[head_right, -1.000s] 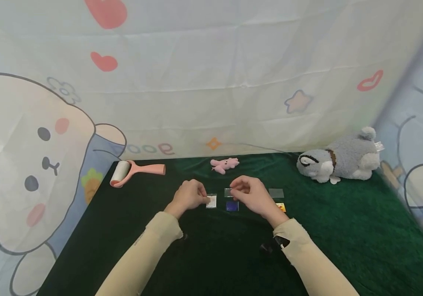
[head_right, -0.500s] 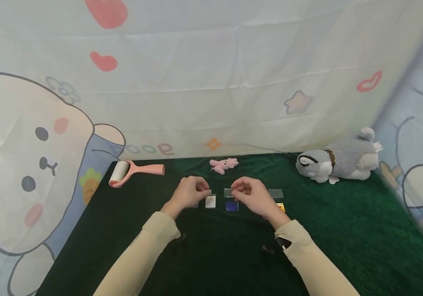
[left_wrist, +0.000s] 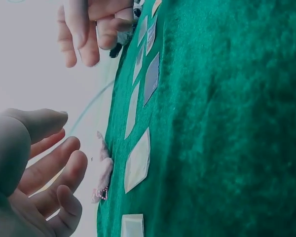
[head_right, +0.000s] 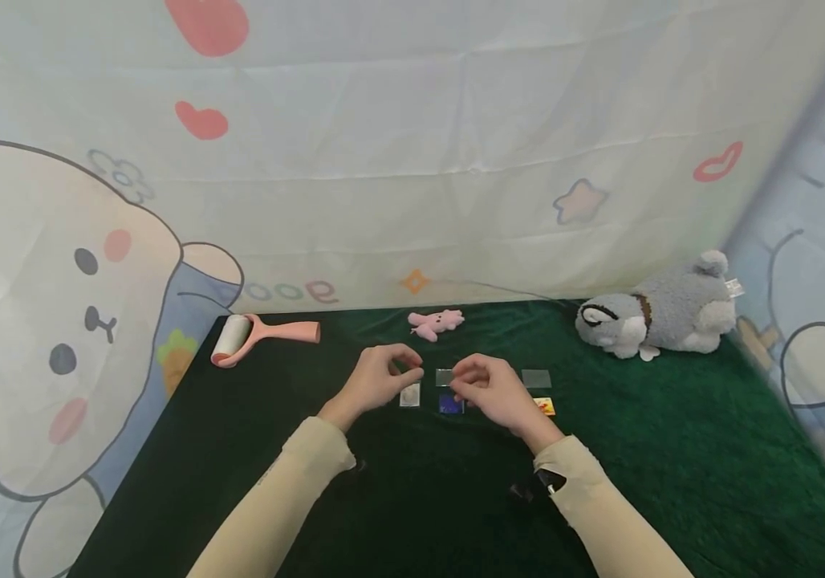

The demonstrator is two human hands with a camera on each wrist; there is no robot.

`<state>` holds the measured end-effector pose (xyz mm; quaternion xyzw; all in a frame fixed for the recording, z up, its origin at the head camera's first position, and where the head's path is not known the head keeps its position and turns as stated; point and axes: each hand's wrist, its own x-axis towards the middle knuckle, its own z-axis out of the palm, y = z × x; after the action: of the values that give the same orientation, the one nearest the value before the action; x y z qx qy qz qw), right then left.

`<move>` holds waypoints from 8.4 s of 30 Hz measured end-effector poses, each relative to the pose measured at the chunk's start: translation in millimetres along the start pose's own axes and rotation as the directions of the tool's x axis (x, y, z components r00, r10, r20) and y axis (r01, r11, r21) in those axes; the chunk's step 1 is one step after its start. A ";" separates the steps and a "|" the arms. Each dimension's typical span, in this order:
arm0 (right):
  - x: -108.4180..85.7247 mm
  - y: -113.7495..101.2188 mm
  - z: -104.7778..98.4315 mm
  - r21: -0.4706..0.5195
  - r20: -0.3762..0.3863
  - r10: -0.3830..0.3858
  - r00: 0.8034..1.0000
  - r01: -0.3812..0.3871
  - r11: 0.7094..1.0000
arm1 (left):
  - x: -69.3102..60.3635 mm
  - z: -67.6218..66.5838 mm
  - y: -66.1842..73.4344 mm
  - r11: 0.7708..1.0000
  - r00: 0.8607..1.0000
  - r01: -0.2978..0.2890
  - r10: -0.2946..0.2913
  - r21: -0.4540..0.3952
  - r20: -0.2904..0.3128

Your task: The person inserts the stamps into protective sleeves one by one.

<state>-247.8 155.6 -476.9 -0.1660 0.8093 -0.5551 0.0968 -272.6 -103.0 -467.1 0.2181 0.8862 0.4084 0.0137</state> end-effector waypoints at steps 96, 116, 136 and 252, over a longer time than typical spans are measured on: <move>4.4 11.4 38.7 -0.351 -0.286 0.072 0.955 -0.175 0.920 | 41.2 45.4 0.6 0.972 0.993 0.103 -0.112 0.211 0.034; 2.1 0.0 32.4 -0.402 -0.210 0.095 0.973 -0.175 0.899 | 31.5 28.5 -6.4 0.998 0.997 0.067 -0.066 0.023 -0.029; 1.9 -5.4 6.8 -0.315 -0.184 0.055 0.981 -0.112 0.943 | 22.2 17.2 -11.6 0.979 0.988 0.142 -0.149 -0.147 -0.036; 7.2 -6.4 0.2 -0.145 -0.187 -0.052 0.981 0.025 0.989 | 10.0 7.4 -9.3 0.925 0.986 0.162 -0.143 -0.342 0.082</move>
<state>-253.4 150.7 -470.8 -0.1343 0.8488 -0.5113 -0.0039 -283.6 -99.0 -477.3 0.1538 0.8136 0.5501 0.1082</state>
